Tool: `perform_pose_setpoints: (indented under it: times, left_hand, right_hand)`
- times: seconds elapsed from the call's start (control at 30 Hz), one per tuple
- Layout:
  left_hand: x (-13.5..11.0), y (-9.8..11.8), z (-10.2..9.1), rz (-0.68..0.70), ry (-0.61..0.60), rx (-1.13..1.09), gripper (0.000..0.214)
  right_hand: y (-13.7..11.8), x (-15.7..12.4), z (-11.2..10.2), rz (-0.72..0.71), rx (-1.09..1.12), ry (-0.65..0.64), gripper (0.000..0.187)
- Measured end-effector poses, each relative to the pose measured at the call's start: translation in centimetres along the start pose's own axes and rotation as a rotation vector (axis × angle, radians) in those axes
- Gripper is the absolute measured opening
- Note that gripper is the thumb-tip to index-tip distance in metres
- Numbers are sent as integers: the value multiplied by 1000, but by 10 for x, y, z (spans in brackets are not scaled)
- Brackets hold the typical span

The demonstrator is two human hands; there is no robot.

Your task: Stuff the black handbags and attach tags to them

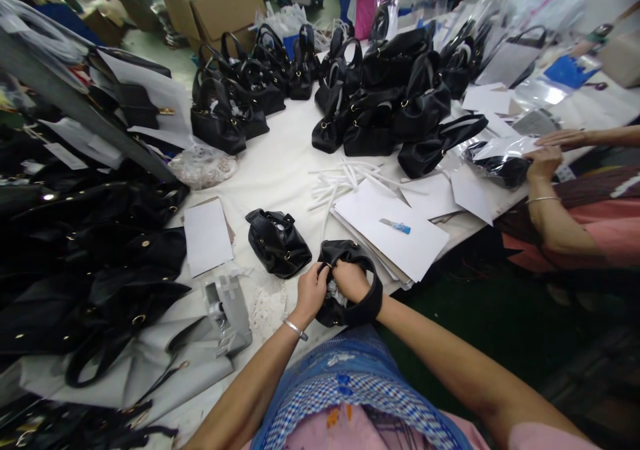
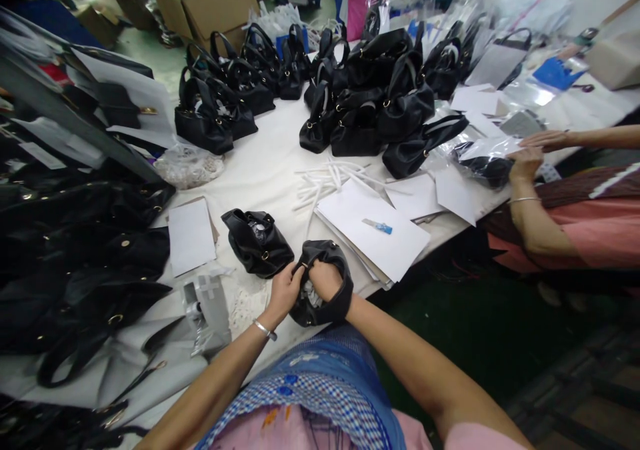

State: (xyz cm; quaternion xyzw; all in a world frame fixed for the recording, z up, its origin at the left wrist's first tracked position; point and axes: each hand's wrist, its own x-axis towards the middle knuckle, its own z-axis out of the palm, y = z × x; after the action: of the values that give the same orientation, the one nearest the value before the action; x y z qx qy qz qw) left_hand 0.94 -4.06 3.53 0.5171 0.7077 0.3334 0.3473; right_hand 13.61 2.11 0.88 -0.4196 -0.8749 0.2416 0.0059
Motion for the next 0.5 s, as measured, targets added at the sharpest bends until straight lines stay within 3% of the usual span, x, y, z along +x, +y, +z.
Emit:
perform_pose_setpoints:
  times: [0.13,0.23,0.3,0.37,0.43,0.5]
  left_hand:
    - [-1,-2,-2,-31,-8,-48,27]
    - [-2,-8,-6,-9,-18,-112,30]
    - [-2,-12,-8,14,-20,-66,39]
    - [0,-13,-7,9,-28,11,50]
    - [4,-14,-4,-10,-55,62,63]
    - [8,-14,1,-12,-98,113,78]
  right_hand:
    - [6,-7,-9,-80,63,32,29]
    - [17,-39,-20,-172,211,148,28]
    - [25,-69,-24,-91,331,369,26]
    - [30,-93,-24,125,410,556,23]
    - [33,-104,-20,318,426,498,24]
    - [33,-101,-14,408,426,291,27]
